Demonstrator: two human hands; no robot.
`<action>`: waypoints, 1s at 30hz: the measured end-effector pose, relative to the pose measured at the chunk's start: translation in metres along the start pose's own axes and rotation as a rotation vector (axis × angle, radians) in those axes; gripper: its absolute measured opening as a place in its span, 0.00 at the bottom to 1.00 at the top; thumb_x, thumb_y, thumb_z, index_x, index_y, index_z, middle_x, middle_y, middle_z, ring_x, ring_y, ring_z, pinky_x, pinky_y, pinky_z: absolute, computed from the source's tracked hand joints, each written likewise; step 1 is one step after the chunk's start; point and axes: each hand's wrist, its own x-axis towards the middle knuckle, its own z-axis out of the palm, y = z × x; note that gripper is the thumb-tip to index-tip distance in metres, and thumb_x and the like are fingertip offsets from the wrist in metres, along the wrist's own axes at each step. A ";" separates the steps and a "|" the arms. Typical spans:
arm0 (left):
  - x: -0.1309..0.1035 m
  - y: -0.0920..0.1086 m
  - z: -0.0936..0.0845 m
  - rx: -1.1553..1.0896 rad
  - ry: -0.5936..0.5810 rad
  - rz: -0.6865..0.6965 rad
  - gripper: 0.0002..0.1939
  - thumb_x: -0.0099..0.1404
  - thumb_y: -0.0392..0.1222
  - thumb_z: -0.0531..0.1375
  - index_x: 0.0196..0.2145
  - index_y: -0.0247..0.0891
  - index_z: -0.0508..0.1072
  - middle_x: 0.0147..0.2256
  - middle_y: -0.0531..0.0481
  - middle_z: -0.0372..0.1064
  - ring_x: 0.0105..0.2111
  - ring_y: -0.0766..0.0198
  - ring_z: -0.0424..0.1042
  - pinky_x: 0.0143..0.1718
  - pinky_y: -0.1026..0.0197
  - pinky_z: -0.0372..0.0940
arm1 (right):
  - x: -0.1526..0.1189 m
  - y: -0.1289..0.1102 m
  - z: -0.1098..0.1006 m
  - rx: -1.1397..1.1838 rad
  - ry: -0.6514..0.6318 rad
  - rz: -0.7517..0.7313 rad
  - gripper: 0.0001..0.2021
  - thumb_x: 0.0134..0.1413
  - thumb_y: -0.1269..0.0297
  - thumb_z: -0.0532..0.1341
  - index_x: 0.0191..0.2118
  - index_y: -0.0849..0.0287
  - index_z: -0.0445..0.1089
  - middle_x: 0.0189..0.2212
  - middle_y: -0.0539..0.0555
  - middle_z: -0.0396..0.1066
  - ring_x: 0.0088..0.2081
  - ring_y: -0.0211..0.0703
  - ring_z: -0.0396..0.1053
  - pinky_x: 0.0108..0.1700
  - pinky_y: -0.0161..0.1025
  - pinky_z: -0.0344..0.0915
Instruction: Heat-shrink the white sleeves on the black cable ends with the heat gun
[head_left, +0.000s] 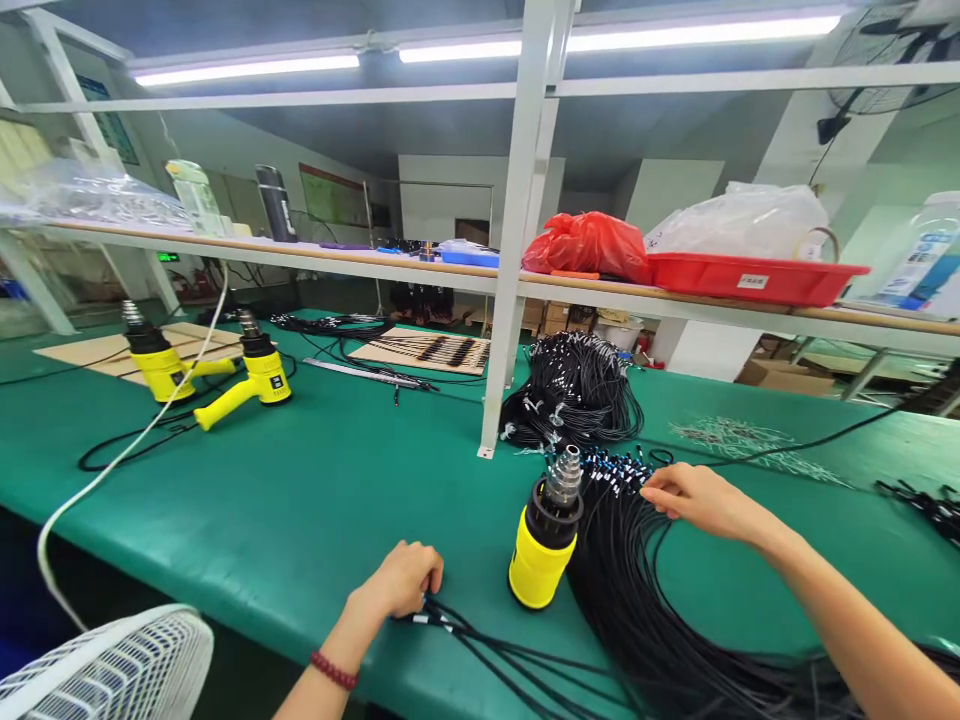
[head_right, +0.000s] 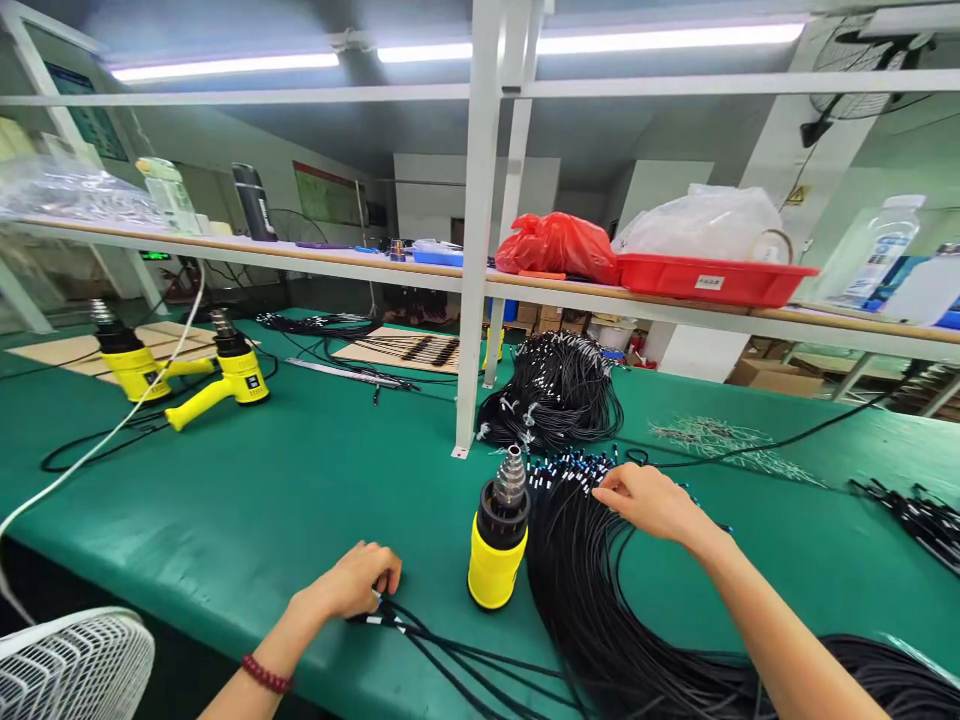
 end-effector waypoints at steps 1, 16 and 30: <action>0.000 -0.003 0.003 0.014 -0.006 -0.001 0.19 0.45 0.22 0.54 0.32 0.41 0.72 0.34 0.53 0.73 0.41 0.61 0.69 0.49 0.58 0.56 | -0.001 -0.004 -0.002 0.015 0.003 -0.025 0.17 0.60 0.55 0.51 0.38 0.61 0.73 0.32 0.56 0.74 0.34 0.45 0.71 0.35 0.36 0.63; -0.072 0.027 -0.134 -0.082 0.230 0.238 0.11 0.63 0.48 0.55 0.29 0.43 0.74 0.33 0.53 0.71 0.36 0.61 0.67 0.40 0.64 0.58 | -0.060 -0.085 -0.046 0.279 0.438 -0.256 0.15 0.58 0.52 0.57 0.35 0.59 0.73 0.31 0.55 0.73 0.31 0.42 0.68 0.33 0.36 0.64; -0.058 0.157 -0.176 0.051 0.541 0.677 0.13 0.71 0.47 0.47 0.35 0.41 0.67 0.32 0.52 0.65 0.34 0.62 0.62 0.36 0.61 0.55 | -0.086 -0.148 -0.045 0.371 0.267 -0.439 0.11 0.67 0.60 0.48 0.35 0.59 0.58 0.29 0.47 0.60 0.30 0.34 0.54 0.32 0.33 0.54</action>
